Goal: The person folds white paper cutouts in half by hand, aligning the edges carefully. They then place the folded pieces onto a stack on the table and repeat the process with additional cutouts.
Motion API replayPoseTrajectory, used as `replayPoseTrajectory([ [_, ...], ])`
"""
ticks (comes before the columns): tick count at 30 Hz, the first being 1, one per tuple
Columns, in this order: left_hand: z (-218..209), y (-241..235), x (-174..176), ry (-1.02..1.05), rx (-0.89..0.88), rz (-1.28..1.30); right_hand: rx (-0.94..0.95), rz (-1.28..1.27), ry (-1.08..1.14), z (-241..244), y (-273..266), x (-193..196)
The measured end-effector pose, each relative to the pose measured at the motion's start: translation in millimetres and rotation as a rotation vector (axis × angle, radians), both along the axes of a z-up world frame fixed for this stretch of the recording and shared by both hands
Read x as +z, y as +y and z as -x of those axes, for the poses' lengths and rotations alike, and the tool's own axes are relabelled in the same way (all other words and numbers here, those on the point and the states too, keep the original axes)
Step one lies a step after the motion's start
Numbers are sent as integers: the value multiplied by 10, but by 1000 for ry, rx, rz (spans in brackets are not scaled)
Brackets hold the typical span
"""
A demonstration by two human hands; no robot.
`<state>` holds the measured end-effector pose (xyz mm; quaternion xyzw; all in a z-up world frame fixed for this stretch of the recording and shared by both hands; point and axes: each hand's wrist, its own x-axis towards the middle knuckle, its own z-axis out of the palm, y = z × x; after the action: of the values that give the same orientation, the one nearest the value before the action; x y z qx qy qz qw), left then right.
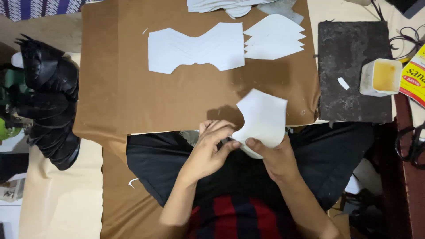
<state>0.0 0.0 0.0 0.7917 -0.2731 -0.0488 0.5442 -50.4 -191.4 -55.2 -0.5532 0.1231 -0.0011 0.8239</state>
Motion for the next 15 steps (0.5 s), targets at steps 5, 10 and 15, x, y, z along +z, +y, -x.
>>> replayPoseTrajectory([
  [5, 10, -30, 4, 5, 21, 68, 5, 58, -16, 73, 4, -111],
  [10, -5, 9, -42, -11, 86, 70, -39, 109, 23, 76, -54, -170],
  [15, -41, 63, 73, 38, 27, 27, -73, 235, -17, -2, -107, 124],
])
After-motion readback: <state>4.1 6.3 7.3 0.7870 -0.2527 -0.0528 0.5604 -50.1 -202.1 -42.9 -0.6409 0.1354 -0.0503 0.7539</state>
